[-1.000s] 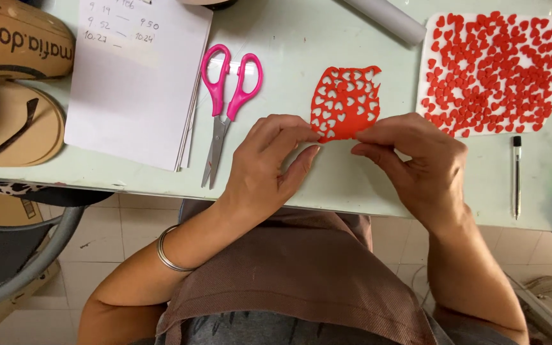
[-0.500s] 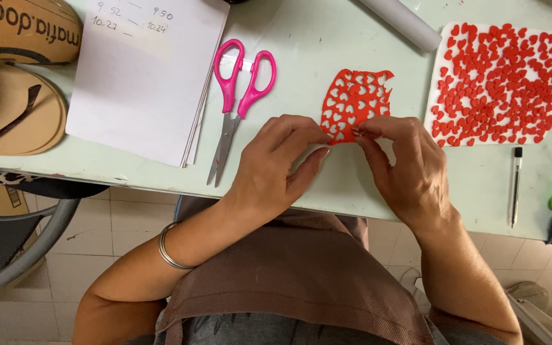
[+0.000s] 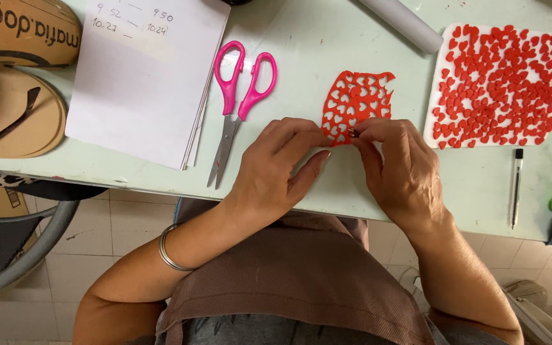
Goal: Picking up and manipulating small heart-shaped cutouts on a craft desk
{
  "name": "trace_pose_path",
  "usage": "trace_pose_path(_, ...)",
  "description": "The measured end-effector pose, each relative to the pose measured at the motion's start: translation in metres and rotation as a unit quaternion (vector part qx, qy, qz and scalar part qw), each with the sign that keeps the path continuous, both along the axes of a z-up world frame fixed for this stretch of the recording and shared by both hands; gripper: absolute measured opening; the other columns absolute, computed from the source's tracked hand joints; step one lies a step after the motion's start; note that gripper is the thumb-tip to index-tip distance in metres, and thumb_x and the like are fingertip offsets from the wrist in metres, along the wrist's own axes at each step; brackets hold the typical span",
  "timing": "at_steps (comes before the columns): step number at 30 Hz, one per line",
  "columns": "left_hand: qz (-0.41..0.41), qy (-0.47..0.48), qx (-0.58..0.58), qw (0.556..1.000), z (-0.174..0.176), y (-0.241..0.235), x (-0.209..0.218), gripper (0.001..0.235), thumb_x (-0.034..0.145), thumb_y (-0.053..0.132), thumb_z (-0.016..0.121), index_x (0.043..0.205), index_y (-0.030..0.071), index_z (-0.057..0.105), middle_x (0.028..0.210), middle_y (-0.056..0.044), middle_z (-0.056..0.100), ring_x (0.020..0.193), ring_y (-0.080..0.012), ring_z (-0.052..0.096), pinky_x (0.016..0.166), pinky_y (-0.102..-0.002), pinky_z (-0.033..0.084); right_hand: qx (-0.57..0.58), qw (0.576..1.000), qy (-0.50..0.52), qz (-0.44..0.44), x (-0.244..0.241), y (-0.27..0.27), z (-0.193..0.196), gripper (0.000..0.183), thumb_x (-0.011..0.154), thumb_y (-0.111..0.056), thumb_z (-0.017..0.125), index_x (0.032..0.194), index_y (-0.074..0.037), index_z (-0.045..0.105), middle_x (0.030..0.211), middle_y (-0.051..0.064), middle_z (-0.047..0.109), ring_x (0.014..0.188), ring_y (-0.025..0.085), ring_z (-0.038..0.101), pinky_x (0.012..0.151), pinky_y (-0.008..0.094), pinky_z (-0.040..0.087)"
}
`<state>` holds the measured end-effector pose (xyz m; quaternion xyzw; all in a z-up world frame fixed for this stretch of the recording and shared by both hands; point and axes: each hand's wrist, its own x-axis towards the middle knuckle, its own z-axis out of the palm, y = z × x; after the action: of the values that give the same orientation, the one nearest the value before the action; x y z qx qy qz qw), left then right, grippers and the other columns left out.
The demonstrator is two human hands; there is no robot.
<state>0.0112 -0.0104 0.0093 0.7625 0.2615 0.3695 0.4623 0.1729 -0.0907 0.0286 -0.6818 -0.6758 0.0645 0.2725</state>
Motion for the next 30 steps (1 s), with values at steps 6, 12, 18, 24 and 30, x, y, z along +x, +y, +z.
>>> trace_pose_path(6,-0.001,0.008,-0.003,1.0,0.001,0.0,0.001,0.008,0.083,0.004,0.061,0.091,0.004,0.062,0.086,-0.008,0.056,0.083,-0.0273,0.06,0.071,-0.035,0.053,-0.015,0.999,0.027,-0.01,0.001,0.002,-0.005,0.015,0.087,0.004,0.065,0.088,-0.002,0.051,0.082,0.012,0.061,0.074,0.032,0.06,0.061,0.039,0.05)
trace_pose_path(12,0.002,0.012,-0.003,1.0,-0.001,-0.001,0.0,0.007,0.084,0.006,0.059,0.091,0.006,0.062,0.088,-0.005,0.057,0.084,-0.0244,0.06,0.073,-0.034,0.052,0.01,0.999,0.042,-0.015,-0.003,0.003,-0.003,0.016,0.087,0.006,0.065,0.085,-0.003,0.051,0.083,0.011,0.062,0.074,0.031,0.06,0.064,0.037,0.05)
trace_pose_path(18,0.002,0.017,0.0,1.0,-0.002,-0.001,0.001,0.008,0.083,0.004,0.06,0.09,0.005,0.062,0.087,-0.006,0.056,0.082,-0.0246,0.06,0.07,-0.034,0.052,0.038,0.99,0.123,-0.06,0.0,-0.006,0.004,0.02,0.088,0.003,0.069,0.086,-0.001,0.049,0.088,0.012,0.063,0.08,0.029,0.062,0.071,0.033,0.049)
trace_pose_path(24,0.001,0.02,0.009,1.0,-0.002,-0.002,0.002,0.007,0.083,0.005,0.06,0.09,0.005,0.062,0.088,-0.006,0.057,0.082,-0.0245,0.06,0.069,-0.034,0.052,0.019,0.985,0.143,-0.099,0.003,-0.013,0.008,0.022,0.09,0.005,0.067,0.092,0.002,0.045,0.091,0.014,0.062,0.071,0.022,0.056,0.072,0.033,0.048)
trace_pose_path(30,0.0,0.021,0.011,1.0,-0.001,-0.001,0.002,0.007,0.083,0.005,0.06,0.09,0.005,0.062,0.087,-0.006,0.057,0.081,-0.0254,0.06,0.069,-0.034,0.052,0.004,0.992,0.08,-0.095,-0.002,-0.013,0.007,0.018,0.09,0.007,0.064,0.088,0.003,0.047,0.088,0.018,0.063,0.076,0.033,0.062,0.07,0.039,0.048)
